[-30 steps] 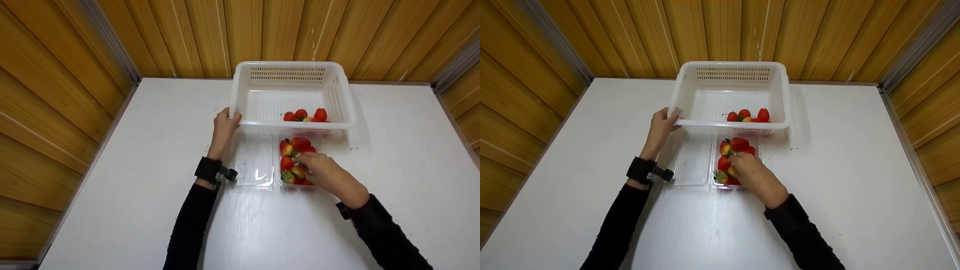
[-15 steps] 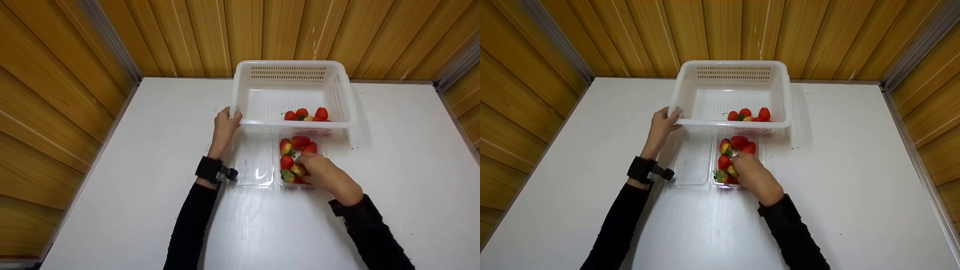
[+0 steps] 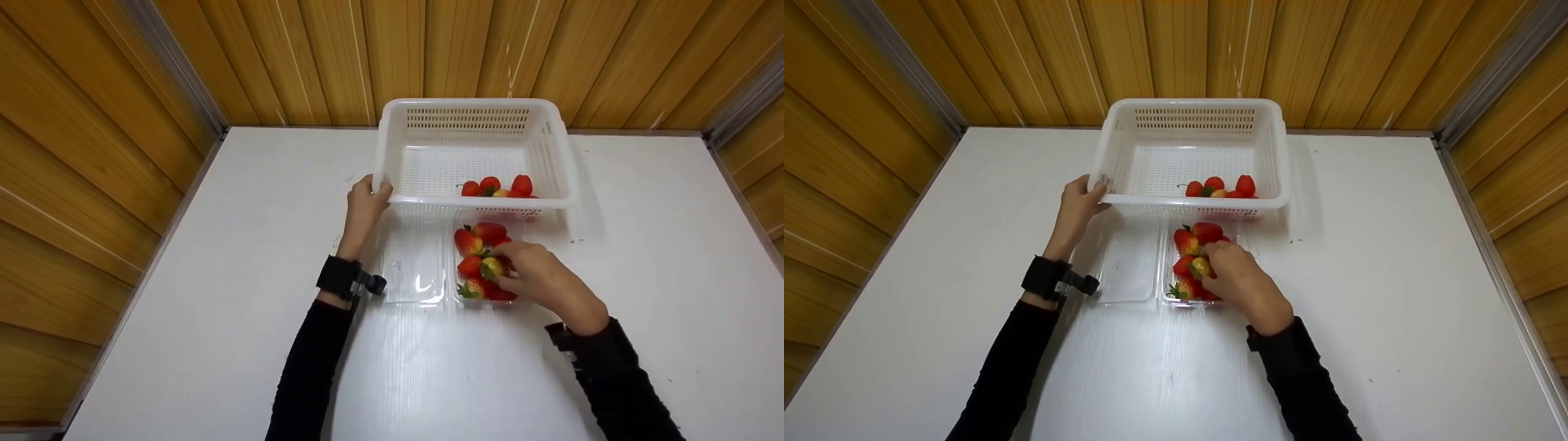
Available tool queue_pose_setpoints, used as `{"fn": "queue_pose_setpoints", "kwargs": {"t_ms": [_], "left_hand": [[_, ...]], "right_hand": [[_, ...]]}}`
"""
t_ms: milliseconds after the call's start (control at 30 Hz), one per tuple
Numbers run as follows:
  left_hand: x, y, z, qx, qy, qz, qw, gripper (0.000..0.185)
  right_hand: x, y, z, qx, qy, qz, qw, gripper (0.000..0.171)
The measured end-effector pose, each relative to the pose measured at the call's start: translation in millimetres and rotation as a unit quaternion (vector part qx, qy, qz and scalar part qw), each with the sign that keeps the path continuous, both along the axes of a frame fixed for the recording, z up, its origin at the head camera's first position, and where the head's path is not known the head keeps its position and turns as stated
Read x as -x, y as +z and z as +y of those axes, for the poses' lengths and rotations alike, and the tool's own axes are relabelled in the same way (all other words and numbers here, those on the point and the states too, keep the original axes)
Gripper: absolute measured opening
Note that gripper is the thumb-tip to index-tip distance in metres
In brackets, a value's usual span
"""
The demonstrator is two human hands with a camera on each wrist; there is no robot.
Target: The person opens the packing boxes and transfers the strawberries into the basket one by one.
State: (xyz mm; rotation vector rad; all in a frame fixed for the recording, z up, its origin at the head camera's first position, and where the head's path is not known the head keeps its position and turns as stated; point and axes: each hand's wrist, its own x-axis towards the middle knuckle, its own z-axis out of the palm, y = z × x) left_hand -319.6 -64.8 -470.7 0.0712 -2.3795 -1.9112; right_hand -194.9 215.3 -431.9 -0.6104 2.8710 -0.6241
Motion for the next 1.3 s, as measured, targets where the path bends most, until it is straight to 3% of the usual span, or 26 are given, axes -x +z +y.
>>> {"fn": "queue_pose_setpoints", "kwargs": {"t_ms": [200,700,967,1300], "left_hand": [[-0.6,-1.9,0,-0.003,-0.007,0.003,1.0,0.035],[0.0,-1.1,0,0.001,0.0,0.003,1.0,0.033],[-0.8,-1.6,-2,-0.018,-0.01,0.011,0.9997,0.033],[-1.9,-0.6,-2,-0.006,-0.016,0.008,0.9998,0.031]], "right_hand": [[-3.2,2.5,1,0.014,0.005,0.028,0.999,0.032],[-9.7,9.9,-5,0.019,0.004,0.034,0.999,0.03],[-13.4,14.1,-9,0.049,-0.011,0.023,0.998,0.034],[-17.3,16.7,-8,0.079,-0.011,0.041,0.996,0.034]]}}
